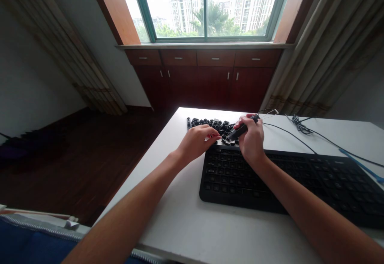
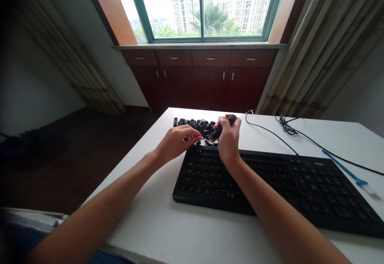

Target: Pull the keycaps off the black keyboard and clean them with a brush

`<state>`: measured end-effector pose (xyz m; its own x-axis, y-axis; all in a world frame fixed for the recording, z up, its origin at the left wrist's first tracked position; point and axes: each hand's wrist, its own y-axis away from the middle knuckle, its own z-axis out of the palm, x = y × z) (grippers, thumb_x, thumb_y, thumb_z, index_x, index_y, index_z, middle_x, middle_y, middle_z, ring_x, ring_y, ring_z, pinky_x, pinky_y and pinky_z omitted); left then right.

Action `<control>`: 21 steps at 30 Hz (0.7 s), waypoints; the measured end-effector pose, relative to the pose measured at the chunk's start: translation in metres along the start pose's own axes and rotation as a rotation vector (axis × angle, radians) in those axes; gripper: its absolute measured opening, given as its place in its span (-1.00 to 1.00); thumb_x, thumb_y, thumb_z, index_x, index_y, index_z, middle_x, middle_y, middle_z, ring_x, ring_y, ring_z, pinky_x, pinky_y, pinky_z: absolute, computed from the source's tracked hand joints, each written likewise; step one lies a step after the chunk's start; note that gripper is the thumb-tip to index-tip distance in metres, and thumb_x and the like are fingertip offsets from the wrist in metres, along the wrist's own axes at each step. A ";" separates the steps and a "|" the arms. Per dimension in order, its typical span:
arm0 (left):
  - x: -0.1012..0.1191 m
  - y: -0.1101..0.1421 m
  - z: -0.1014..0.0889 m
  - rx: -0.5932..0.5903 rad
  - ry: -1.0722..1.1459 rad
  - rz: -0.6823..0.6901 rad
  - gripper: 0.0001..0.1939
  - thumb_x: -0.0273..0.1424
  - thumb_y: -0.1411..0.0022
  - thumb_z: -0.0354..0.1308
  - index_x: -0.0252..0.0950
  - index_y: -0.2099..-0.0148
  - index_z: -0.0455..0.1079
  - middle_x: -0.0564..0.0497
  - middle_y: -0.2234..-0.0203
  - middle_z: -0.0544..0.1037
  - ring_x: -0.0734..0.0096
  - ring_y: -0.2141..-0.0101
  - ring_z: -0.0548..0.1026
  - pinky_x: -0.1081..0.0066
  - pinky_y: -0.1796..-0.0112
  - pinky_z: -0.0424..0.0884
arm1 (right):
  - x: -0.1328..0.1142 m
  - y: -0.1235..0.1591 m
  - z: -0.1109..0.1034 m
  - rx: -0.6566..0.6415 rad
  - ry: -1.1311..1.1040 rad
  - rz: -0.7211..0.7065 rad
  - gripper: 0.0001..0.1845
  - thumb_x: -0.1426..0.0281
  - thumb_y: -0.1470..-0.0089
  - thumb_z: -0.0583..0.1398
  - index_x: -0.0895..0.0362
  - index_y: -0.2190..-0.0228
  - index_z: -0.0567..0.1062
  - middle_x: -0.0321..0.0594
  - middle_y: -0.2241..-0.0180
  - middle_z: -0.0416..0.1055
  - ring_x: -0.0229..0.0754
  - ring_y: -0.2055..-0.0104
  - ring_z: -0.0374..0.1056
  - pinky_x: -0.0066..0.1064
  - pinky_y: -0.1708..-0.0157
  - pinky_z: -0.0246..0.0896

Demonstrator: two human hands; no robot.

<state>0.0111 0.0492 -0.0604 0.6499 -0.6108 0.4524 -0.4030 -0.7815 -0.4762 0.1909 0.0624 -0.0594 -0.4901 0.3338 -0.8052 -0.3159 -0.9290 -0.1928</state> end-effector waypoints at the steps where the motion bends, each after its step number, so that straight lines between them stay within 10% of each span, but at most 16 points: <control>1: -0.001 0.000 0.000 0.002 -0.025 -0.019 -0.81 -0.24 -0.36 0.23 -0.23 0.18 0.60 -0.01 0.31 0.63 0.34 0.33 0.55 0.37 0.28 0.43 | 0.003 0.002 0.000 0.021 0.045 0.003 -0.76 0.39 -0.04 0.29 0.04 0.26 0.33 -0.42 0.49 0.40 -0.29 0.47 0.32 -0.43 0.39 0.26; 9: 0.013 -0.004 0.006 0.088 0.400 -0.264 -0.57 -0.04 -0.44 0.02 -0.27 0.06 0.52 -0.05 0.25 0.65 0.26 0.24 0.60 0.38 0.29 0.49 | -0.002 0.016 0.014 0.028 -0.004 0.165 -0.78 0.31 -0.03 0.33 0.11 0.32 0.42 -0.36 0.48 0.37 -0.27 0.42 0.31 -0.41 0.32 0.30; 21: 0.025 0.000 0.008 0.043 0.414 -0.049 -0.68 -0.22 -0.24 0.34 -0.28 0.03 0.56 -0.02 0.20 0.68 0.30 0.21 0.61 0.33 0.13 0.52 | -0.012 0.022 0.020 -0.097 -0.156 0.134 -0.87 0.38 -0.08 0.27 0.07 0.36 0.38 -0.42 0.52 0.31 -0.29 0.48 0.26 -0.42 0.41 0.30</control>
<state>0.0323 0.0345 -0.0553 0.3501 -0.5798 0.7357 -0.3453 -0.8100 -0.4739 0.1732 0.0413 -0.0427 -0.6441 0.2204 -0.7325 -0.1637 -0.9751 -0.1494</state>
